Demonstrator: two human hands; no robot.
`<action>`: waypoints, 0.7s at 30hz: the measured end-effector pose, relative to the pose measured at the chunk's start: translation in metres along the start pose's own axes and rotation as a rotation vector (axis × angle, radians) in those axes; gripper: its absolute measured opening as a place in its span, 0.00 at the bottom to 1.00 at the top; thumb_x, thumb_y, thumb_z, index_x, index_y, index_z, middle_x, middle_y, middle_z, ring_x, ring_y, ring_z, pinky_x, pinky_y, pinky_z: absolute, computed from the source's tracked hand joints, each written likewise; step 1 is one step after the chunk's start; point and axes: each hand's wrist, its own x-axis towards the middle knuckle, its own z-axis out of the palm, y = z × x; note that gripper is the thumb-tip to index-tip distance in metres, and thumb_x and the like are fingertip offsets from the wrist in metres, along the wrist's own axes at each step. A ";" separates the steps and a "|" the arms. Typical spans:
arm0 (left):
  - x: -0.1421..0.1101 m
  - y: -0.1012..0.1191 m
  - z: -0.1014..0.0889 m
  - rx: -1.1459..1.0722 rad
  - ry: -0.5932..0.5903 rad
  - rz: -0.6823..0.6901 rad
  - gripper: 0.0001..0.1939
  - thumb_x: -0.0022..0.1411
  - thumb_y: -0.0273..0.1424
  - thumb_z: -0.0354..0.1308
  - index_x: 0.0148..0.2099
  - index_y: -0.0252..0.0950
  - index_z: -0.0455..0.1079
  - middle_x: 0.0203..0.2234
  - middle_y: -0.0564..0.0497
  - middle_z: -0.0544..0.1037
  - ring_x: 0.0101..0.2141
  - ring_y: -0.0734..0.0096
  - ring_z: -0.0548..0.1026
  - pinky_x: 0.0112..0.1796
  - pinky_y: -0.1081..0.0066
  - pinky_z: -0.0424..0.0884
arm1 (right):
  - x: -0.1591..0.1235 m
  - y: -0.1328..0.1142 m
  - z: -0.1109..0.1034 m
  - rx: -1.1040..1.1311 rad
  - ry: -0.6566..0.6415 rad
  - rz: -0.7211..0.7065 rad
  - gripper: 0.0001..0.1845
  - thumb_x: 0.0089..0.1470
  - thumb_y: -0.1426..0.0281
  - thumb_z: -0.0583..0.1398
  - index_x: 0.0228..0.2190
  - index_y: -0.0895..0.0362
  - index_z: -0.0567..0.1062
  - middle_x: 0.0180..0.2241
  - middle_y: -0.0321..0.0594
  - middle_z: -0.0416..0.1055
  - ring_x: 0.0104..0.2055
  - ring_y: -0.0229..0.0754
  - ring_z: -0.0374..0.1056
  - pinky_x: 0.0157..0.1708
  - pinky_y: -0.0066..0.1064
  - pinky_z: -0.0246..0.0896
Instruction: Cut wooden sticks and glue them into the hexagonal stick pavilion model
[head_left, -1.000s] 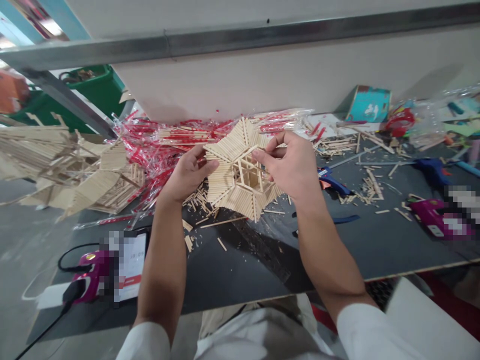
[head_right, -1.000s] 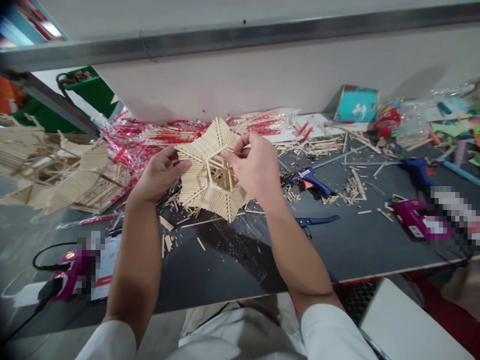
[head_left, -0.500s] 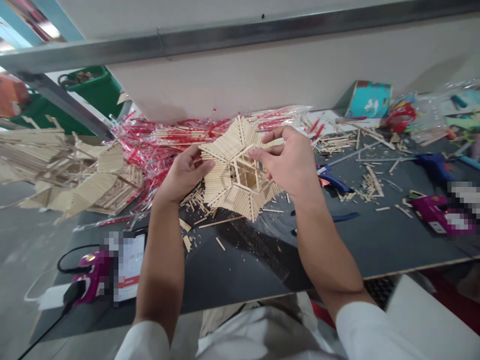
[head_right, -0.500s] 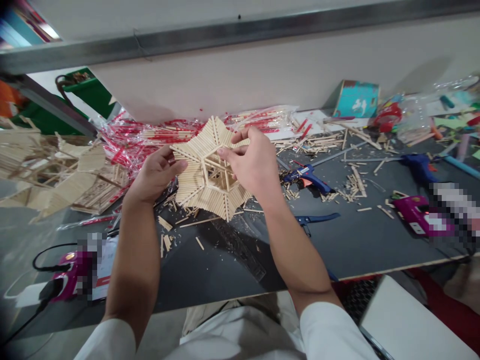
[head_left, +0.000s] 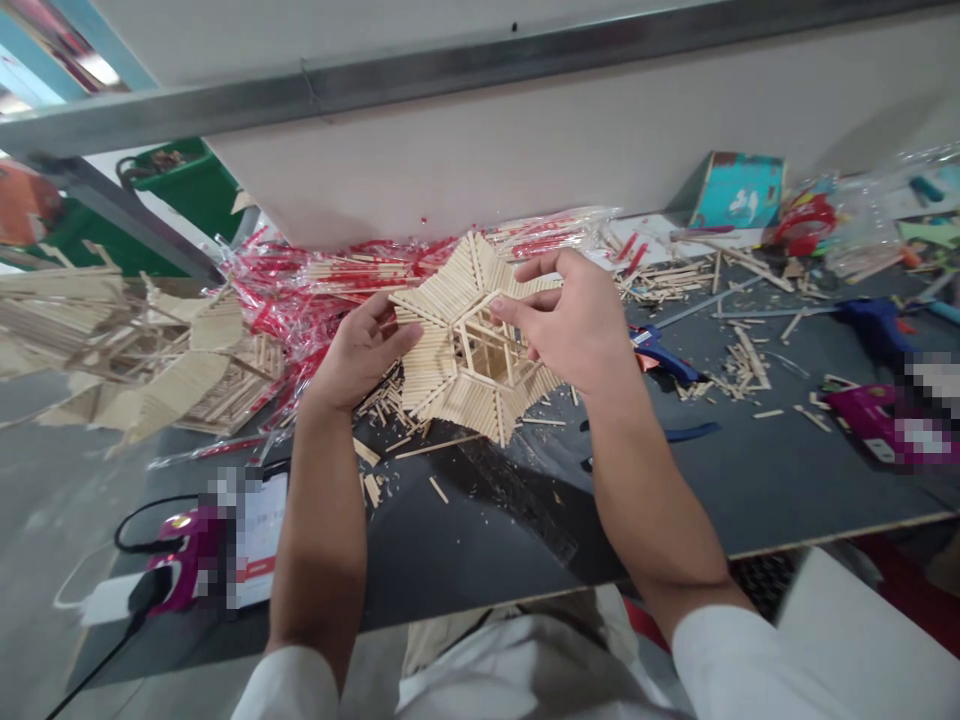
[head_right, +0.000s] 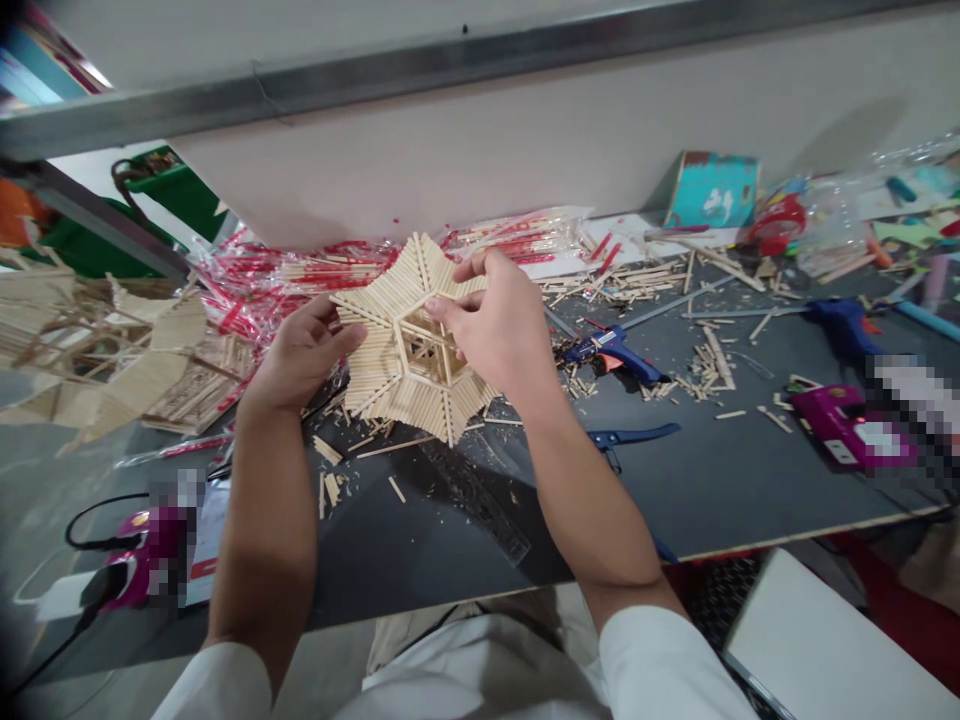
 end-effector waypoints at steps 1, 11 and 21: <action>0.000 0.000 0.000 -0.002 0.002 0.005 0.19 0.64 0.40 0.69 0.54 0.39 0.75 0.49 0.45 0.83 0.55 0.53 0.80 0.55 0.58 0.80 | 0.000 0.000 0.000 0.002 0.000 0.002 0.18 0.54 0.68 0.71 0.42 0.53 0.69 0.28 0.38 0.79 0.22 0.37 0.69 0.16 0.28 0.58; -0.004 -0.002 -0.003 -0.022 -0.038 -0.020 0.25 0.61 0.36 0.71 0.58 0.39 0.73 0.56 0.43 0.81 0.54 0.55 0.81 0.57 0.56 0.79 | 0.003 0.007 0.002 -0.025 0.007 -0.051 0.23 0.54 0.67 0.72 0.49 0.53 0.72 0.28 0.36 0.78 0.22 0.39 0.70 0.22 0.33 0.63; -0.004 0.000 -0.004 -0.042 -0.039 -0.042 0.25 0.60 0.35 0.72 0.58 0.40 0.73 0.58 0.44 0.80 0.57 0.54 0.80 0.57 0.56 0.79 | 0.003 0.008 0.000 -0.065 0.001 -0.125 0.19 0.56 0.67 0.71 0.47 0.54 0.73 0.35 0.42 0.80 0.37 0.47 0.77 0.34 0.37 0.71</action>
